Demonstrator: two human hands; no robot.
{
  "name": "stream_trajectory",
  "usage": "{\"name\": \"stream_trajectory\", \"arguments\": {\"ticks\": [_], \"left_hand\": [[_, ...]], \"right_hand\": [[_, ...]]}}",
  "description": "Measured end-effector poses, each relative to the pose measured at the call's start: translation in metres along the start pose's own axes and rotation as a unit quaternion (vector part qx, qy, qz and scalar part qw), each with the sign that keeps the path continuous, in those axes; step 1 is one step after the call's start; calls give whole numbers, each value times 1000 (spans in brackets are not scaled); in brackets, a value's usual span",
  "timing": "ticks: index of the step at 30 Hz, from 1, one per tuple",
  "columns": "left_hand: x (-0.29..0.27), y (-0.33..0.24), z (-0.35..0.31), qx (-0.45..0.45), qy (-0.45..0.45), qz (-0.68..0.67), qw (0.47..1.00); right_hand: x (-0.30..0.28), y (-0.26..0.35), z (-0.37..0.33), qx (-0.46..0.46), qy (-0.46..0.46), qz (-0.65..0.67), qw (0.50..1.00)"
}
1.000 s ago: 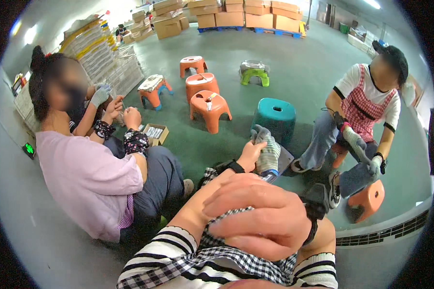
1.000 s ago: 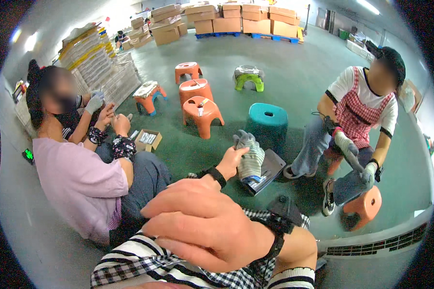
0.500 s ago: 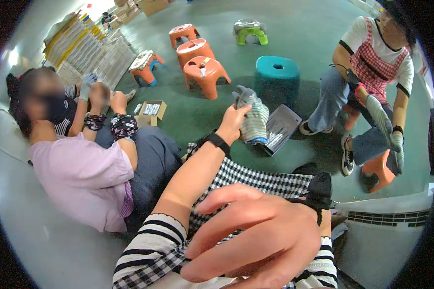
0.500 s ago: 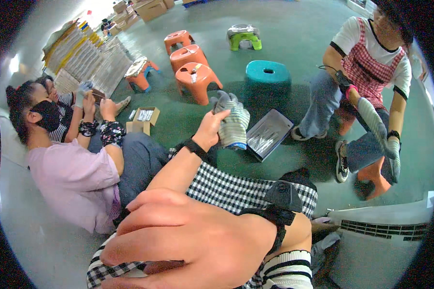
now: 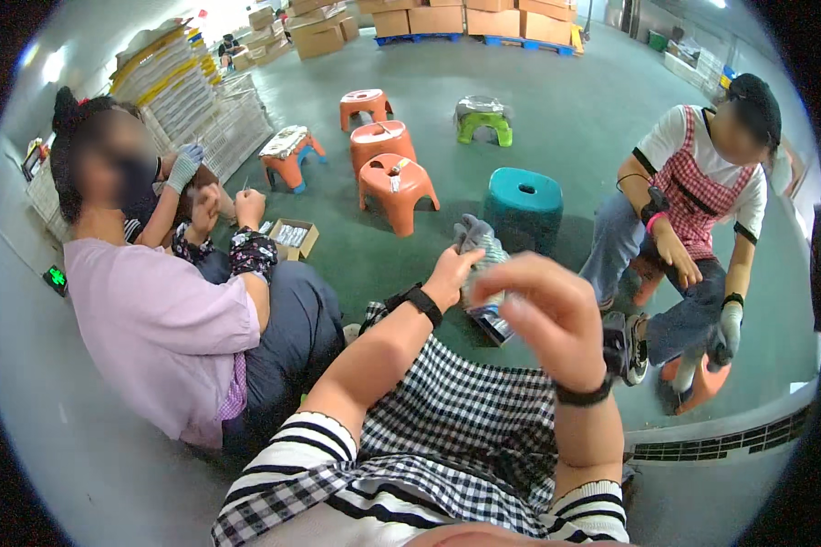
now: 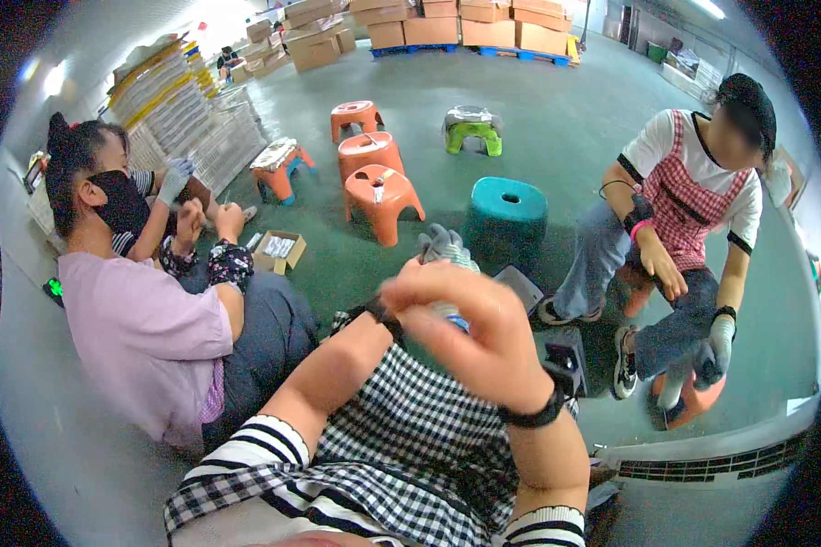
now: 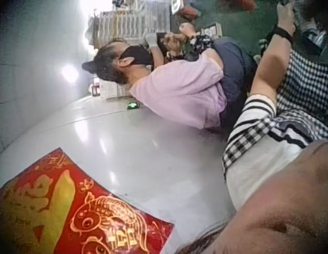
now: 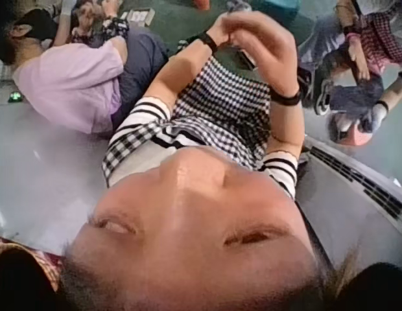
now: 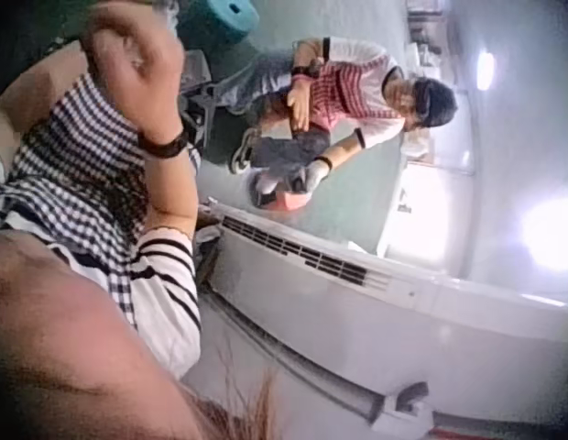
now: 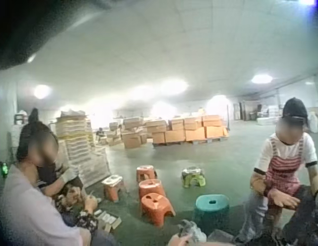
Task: The person takes off their gloves, sits down, picks up a bundle of metal pins from a box, and separates the pins one by one by hand.
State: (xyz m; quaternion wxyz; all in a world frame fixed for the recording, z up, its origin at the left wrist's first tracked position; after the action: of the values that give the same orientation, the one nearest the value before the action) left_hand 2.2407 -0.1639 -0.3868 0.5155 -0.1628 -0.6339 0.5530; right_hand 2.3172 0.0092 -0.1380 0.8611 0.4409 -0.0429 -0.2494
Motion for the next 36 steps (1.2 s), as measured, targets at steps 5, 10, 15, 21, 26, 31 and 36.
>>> {"name": "stream_trajectory", "arguments": {"ticks": [5, 10, 15, 21, 26, 31, 36], "left_hand": [[14, 4, 15, -194, 67, -15, 979], [9, 0, 20, -164, 10, 49, 985], [7, -1, 19, -171, 24, -8, 985], [13, -8, 16, -170, 63, -90, 979], [21, -19, 13, -158, 90, -135, 974], [30, -29, 14, -128, 98, -163, 973], [25, -35, 11, -83, 72, -106, 988]], "right_hand": [[-51, -141, -29, 129, -206, -188, 952], [-45, -212, -57, 259, -114, -335, 899], [-27, -200, -51, 272, -70, -359, 890], [-26, -188, -50, 268, -89, -355, 891], [-31, -180, -46, 236, -157, -335, 899], [-45, -183, -49, 153, -212, -344, 902], [-48, -184, -45, 301, -204, -166, 917]]}}
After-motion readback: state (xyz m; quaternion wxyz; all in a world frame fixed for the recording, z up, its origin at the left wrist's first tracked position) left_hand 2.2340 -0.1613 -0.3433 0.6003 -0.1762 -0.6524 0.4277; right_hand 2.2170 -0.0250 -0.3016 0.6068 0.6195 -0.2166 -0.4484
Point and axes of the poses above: each hand's wrist, its own z-axis towards the middle knuckle, its own x-axis out of the palm, y = z × x, the point moved 5 cm from there along z, towards the middle knuckle, and after that the axes turned 5 degrees about z, right-handed, at the moved point
